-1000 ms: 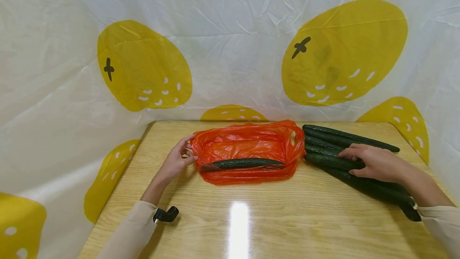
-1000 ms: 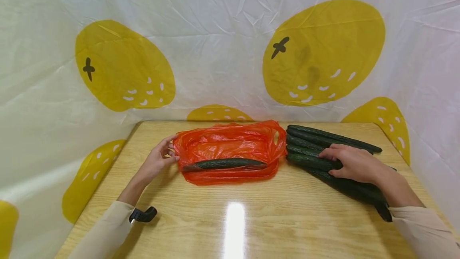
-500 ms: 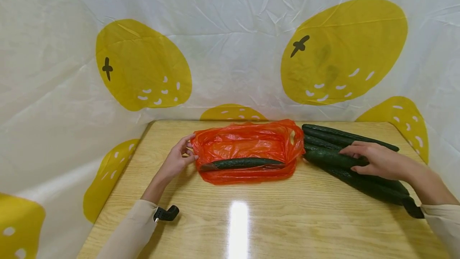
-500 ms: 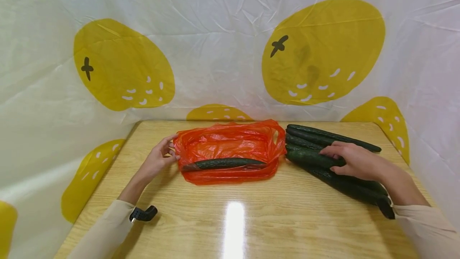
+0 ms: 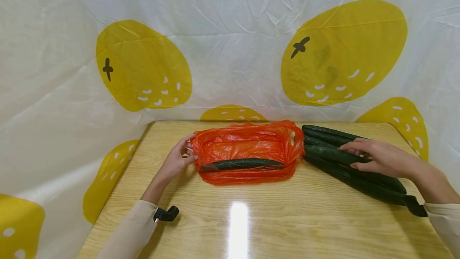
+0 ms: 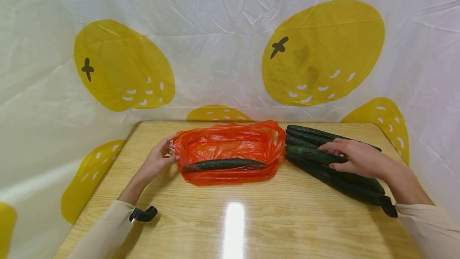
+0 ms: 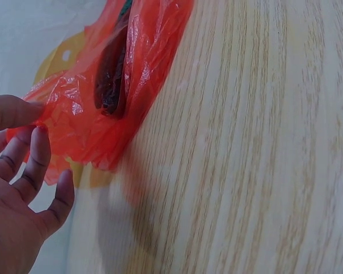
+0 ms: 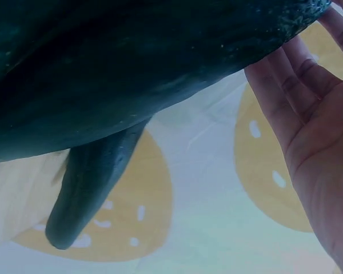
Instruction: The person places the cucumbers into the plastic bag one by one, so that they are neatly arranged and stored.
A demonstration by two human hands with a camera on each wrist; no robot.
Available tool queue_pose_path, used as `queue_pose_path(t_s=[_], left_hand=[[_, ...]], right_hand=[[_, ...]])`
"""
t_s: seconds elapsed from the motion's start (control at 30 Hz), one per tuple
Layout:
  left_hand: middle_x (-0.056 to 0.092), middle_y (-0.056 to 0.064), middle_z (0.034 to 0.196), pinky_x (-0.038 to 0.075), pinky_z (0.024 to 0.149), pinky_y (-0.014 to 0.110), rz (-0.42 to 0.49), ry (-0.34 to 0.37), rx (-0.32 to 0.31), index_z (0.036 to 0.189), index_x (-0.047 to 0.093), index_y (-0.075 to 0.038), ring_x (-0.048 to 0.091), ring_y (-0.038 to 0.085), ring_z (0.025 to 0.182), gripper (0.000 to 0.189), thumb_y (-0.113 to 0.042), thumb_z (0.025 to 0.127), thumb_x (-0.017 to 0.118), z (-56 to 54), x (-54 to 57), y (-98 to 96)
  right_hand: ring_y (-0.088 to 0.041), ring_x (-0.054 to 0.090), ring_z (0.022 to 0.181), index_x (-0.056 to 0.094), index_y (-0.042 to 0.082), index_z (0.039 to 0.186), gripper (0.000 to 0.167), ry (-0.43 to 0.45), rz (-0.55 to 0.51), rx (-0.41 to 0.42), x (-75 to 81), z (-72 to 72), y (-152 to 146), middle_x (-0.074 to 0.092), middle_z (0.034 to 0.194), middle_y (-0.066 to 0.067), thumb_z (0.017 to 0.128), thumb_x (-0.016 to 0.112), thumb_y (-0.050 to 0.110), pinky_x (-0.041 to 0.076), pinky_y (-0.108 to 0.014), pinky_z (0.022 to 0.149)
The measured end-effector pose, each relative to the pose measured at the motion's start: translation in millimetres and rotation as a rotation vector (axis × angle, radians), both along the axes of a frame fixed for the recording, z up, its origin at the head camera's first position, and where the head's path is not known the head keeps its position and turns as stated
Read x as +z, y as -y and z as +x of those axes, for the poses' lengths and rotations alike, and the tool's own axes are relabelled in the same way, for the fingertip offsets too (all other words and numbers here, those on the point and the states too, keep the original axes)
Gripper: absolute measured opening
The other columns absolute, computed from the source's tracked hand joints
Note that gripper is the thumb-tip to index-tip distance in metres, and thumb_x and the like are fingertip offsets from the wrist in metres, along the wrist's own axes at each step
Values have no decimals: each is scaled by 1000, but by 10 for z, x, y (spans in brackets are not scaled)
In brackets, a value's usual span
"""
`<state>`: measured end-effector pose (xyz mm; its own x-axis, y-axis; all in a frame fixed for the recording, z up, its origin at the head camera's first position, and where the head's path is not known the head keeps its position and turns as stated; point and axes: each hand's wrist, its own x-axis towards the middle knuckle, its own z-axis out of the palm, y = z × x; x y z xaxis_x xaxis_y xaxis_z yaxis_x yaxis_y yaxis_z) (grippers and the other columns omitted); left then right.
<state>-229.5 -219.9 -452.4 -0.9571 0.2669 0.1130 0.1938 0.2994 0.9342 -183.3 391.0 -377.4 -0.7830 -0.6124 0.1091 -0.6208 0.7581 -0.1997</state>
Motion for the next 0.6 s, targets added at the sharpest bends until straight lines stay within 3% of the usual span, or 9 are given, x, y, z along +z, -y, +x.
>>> queue_pose_path(t_s=[0.47, 0.6], left_hand=[[50, 21, 112, 50, 72, 24, -3, -4, 3, 155, 39, -5, 55, 25, 91, 72, 9, 90, 67, 16, 26, -4], [50, 21, 112, 50, 71, 23, 5, -7, 2, 155, 39, -5, 55, 26, 91, 72, 9, 90, 67, 9, 22, -3]], right_hand=[[4, 54, 89, 65, 23, 133, 53, -15, -74, 45, 151, -74, 106, 60, 112, 17, 84, 84, 18, 50, -27, 66], [-1, 59, 94, 64, 20, 135, 52, 16, -74, 56, 213, -93, 145, 63, 122, 7, 87, 81, 18, 53, -27, 68]])
